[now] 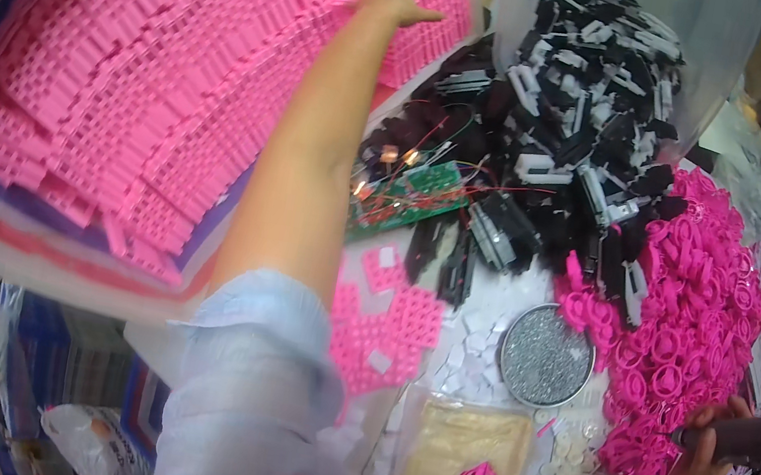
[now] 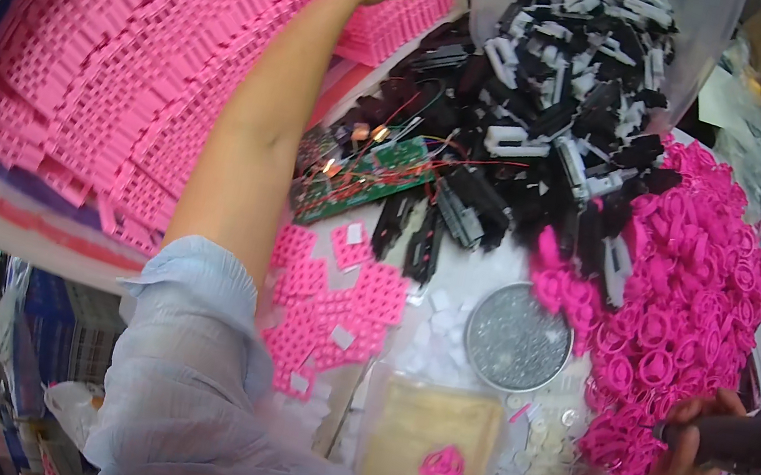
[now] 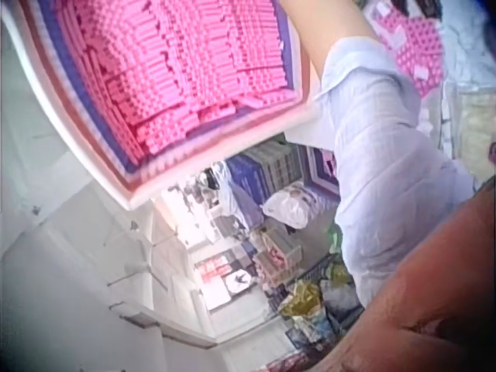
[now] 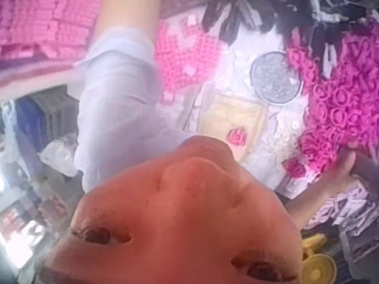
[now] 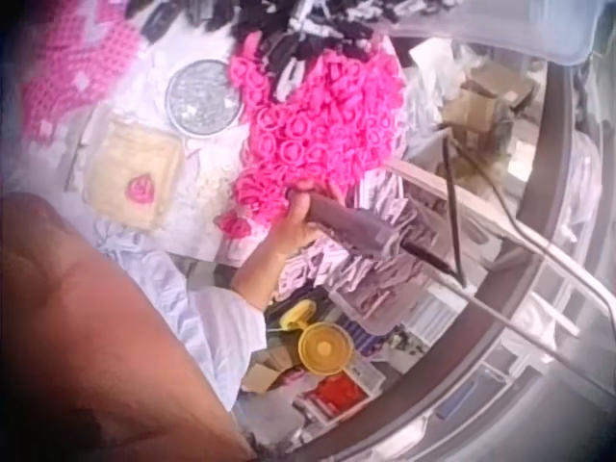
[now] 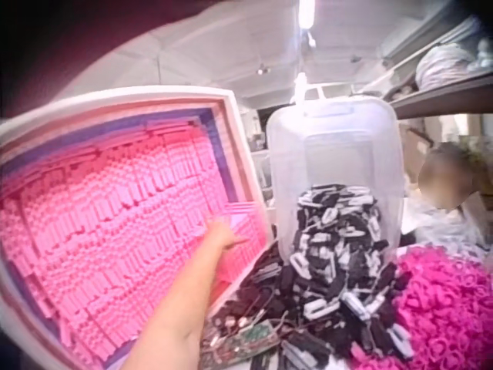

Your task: Assembling electronic components and plastic parts into a toy piggy bank.

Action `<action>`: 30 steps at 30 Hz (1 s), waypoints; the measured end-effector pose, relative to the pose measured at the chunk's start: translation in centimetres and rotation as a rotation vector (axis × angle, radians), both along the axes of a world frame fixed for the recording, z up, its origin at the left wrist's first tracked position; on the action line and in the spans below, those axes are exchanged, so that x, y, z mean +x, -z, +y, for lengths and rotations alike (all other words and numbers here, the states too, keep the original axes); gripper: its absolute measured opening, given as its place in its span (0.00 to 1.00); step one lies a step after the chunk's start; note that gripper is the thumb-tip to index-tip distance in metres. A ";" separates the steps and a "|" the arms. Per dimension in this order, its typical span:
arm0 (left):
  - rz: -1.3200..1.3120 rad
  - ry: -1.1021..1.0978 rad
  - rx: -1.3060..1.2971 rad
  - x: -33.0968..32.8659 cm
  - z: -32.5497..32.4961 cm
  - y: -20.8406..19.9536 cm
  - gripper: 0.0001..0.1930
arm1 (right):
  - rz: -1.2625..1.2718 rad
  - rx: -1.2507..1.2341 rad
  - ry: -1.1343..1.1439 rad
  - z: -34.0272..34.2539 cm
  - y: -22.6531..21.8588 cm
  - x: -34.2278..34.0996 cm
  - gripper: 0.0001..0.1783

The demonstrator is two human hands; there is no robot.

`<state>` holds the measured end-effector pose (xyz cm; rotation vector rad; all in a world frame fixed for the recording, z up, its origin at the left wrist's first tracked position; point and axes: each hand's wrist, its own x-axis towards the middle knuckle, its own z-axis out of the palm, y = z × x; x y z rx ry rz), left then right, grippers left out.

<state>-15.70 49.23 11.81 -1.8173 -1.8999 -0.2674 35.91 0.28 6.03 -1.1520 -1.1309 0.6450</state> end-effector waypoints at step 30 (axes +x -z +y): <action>-0.911 0.552 0.482 -12.6 -38.7 -0.2 0.29 | -0.438 0.176 0.120 -0.8 -2.8 -3.4 0.29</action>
